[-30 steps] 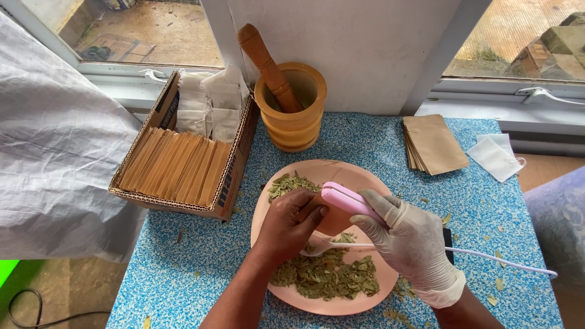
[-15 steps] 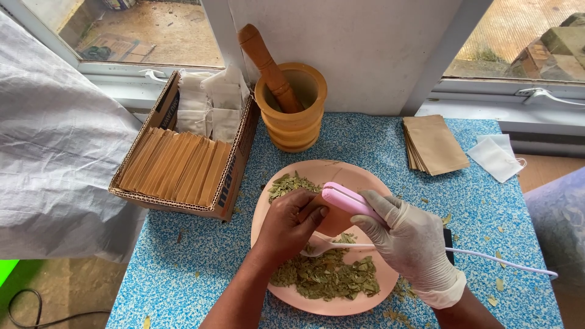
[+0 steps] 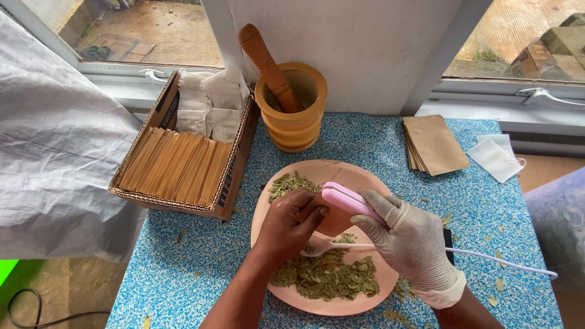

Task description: The person fills small paper bags and tea bags with dried green herbs from a pink plate using a white spoon. They seal the paper bags with a pink heat sealer and weigh the filled tea bags on a digital scale before placing them into a cardboard box.

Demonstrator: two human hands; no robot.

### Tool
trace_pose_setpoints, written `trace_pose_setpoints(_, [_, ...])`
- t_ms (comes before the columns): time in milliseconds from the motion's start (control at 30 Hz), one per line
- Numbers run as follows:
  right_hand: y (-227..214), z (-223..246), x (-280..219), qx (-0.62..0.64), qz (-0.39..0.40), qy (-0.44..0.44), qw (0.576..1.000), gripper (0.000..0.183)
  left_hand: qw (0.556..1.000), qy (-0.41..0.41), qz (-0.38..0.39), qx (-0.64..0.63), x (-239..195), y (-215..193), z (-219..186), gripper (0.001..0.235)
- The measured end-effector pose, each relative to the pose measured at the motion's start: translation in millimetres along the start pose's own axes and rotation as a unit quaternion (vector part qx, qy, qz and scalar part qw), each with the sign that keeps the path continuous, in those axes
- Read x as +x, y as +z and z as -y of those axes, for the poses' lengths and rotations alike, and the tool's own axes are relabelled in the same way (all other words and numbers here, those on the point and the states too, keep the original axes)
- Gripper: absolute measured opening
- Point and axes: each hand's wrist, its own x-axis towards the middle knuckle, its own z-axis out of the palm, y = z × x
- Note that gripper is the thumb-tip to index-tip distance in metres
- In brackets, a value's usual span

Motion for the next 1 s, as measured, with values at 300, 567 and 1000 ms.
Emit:
trace_pose_setpoints(300, [3.5, -3.0, -2.7, -0.003, -0.015, -0.006, 1.0, 0.045, 1.0, -0.008, 0.001, -0.002, -0.1, -0.1, -0.1, 0.017])
trace_pose_setpoints(567, [3.2, -2.9, -2.2, -0.003, -0.01, -0.005, 1.0, 0.044, 1.0, -0.013, 0.0, -0.007, -0.4, -0.1, -1.0, 0.015])
trace_pose_setpoints(1000, [0.1, -0.8, 0.4, 0.01, -0.011, -0.011, 1.0, 0.044, 1.0, -0.014, 0.003, 0.004, 0.4, -0.5, -1.5, 0.015])
